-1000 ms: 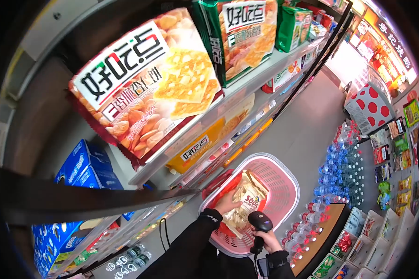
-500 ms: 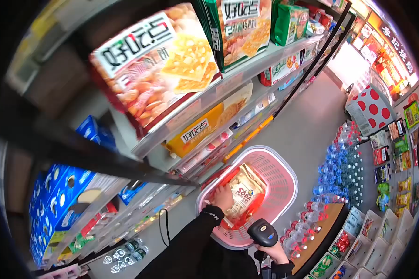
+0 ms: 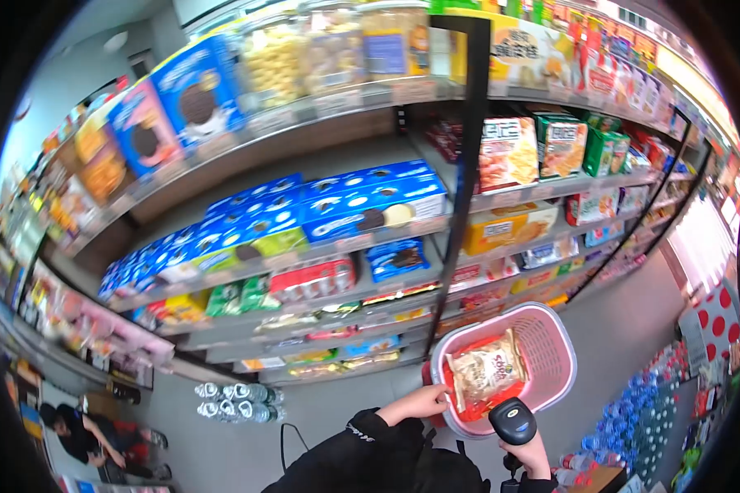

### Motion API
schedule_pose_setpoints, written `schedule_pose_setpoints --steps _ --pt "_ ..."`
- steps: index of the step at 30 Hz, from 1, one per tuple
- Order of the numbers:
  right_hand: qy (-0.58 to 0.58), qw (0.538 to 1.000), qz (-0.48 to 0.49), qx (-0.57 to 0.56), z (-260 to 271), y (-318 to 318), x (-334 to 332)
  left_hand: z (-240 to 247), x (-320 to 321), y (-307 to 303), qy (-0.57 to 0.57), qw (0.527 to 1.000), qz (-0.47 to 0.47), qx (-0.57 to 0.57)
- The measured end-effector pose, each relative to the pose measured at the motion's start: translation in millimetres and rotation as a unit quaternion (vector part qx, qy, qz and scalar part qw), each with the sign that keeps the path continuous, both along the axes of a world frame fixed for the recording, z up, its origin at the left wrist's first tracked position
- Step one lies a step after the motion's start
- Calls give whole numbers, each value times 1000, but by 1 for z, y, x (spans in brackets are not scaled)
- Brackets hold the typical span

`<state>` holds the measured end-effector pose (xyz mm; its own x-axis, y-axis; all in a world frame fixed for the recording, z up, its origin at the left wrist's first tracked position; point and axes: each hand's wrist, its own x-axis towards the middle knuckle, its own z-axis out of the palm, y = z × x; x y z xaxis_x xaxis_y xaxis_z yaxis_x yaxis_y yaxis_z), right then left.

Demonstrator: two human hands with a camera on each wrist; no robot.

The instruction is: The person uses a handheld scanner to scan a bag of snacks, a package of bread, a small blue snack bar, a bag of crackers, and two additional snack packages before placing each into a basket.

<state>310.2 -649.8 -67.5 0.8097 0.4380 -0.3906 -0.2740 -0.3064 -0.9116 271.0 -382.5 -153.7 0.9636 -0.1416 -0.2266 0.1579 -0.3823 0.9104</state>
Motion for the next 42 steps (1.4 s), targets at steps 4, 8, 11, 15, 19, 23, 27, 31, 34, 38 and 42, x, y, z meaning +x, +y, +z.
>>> schedule_pose_setpoints --steps 4,8,11,15,19,23,27,31,34,38,42 --pt "-4 997 69 29 19 23 -15 12 -65 13 19 995 89 -35" --pt "-55 979 186 64 14 42 -25 20 -121 27 26 986 162 -23" --pt "-55 967 239 69 5 57 -29 24 -156 38 28 978 209 -11" --pt "-59 948 306 58 9 86 -36 21 -194 58 33 956 287 -52" --pt "-101 927 360 21 7 120 -45 9 -218 93 45 937 336 -89" --pt "-87 911 404 17 12 165 -53 -5 -223 143 35 921 377 -93" --pt "-62 904 423 15 2 230 -55 -5 -221 203 -6 901 418 -114" --pt "-127 895 427 2 -26 302 -54 -17 -223 266 -32 885 450 -110" --pt "-185 888 419 34 -24 358 -58 -16 -221 310 -52 868 488 -70" --pt "-225 879 419 10 -68 411 -46 -36 -211 355 -102 850 517 4" --pt "-311 871 380 16 -60 452 -47 -3 -185 380 38 883 438 165"
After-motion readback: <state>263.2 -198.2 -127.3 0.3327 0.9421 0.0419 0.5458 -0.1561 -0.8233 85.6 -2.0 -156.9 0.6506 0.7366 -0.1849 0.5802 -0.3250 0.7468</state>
